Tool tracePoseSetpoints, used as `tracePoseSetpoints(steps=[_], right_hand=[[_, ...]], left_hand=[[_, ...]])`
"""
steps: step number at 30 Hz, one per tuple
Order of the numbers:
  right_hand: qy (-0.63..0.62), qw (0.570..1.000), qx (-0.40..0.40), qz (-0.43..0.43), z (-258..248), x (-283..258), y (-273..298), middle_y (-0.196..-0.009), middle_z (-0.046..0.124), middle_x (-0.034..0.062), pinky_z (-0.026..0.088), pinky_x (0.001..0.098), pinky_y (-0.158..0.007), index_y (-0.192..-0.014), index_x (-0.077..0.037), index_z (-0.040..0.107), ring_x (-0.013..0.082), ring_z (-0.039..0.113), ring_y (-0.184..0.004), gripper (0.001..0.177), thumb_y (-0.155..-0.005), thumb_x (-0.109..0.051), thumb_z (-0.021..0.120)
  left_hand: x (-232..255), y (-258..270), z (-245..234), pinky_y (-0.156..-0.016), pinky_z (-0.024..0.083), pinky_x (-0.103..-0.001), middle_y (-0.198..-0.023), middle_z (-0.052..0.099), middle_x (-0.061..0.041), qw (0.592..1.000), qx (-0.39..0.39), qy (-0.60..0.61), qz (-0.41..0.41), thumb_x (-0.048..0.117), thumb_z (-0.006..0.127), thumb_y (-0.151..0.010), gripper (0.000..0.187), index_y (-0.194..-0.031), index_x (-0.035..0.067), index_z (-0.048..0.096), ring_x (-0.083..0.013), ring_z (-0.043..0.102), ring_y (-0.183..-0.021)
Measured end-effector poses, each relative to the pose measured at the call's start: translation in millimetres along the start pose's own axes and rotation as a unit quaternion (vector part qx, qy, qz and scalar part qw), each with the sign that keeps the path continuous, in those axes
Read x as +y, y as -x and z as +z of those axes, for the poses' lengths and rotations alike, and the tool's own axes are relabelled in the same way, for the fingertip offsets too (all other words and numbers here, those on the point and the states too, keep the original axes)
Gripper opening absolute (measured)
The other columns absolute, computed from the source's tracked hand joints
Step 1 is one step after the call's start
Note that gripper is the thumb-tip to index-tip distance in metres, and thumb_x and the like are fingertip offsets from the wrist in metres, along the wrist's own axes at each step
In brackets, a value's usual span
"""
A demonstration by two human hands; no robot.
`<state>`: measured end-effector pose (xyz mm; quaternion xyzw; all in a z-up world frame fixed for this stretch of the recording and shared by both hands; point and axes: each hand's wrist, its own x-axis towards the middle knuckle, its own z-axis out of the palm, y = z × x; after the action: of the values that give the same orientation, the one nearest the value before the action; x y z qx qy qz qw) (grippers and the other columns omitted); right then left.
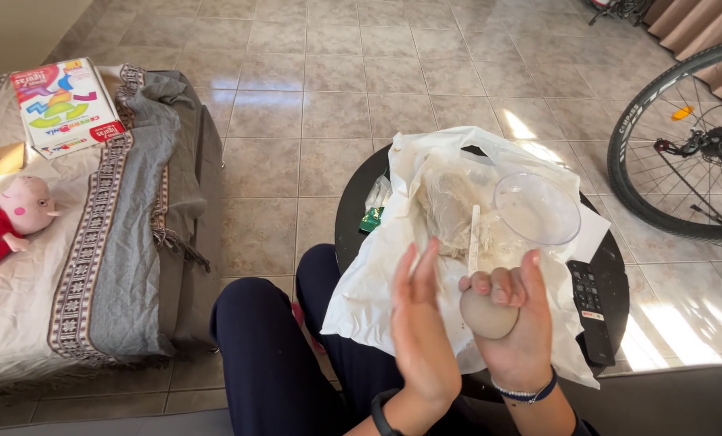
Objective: The person is molding a piece of clay into a round ball using their hands.
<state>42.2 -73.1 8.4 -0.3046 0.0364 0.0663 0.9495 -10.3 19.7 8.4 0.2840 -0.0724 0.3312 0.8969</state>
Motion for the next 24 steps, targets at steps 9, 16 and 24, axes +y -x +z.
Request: tracePoseSetpoints(steps=[9, 16, 24], right_hand=[[0.114, 0.979, -0.060, -0.159, 1, -23, 8, -0.052, 0.035, -0.0025, 0.047, 0.0335, -0.076, -0.062, -0.017, 0.035, 0.0118, 0.032, -0.044, 0.064, -0.120, -0.043, 0.043], [0.002, 0.962, -0.173, -0.210, -7, -38, 26, -0.061, 0.050, 0.0055, 0.047, 0.0345, -0.069, -0.073, -0.007, 0.049, 0.0180, 0.047, -0.051, 0.067, -0.128, -0.043, 0.033], [0.101, 0.993, -0.053, -0.019, 31, 8, 34, -0.144, 0.057, 0.0180, 0.040, 0.0469, -0.116, -0.143, -0.001, 0.050, 0.0303, 0.054, -0.134, 0.056, -0.104, -0.039, 0.035]], left_hand=[[-5, -3, 11, -0.113, 0.038, -0.044, -0.143, 0.061, -0.012, 0.860, 0.136, 0.213, -0.444, 0.050, 0.031, -0.100, 0.056, -0.137, 0.014, 0.051, -0.0284, 0.056, -0.132], [-16, -6, -3, -0.100, 0.055, -0.047, -0.114, 0.066, -0.013, 0.867, 0.194, 0.230, -0.397, 0.041, 0.045, -0.104, 0.040, -0.118, 0.005, 0.055, -0.0297, 0.066, -0.112], [5, -10, -13, -0.072, 0.052, -0.041, -0.084, 0.062, -0.010, 0.952, 0.053, 0.187, -0.235, 0.028, 0.042, -0.112, 0.040, -0.132, -0.004, 0.056, -0.0228, 0.062, -0.076]])
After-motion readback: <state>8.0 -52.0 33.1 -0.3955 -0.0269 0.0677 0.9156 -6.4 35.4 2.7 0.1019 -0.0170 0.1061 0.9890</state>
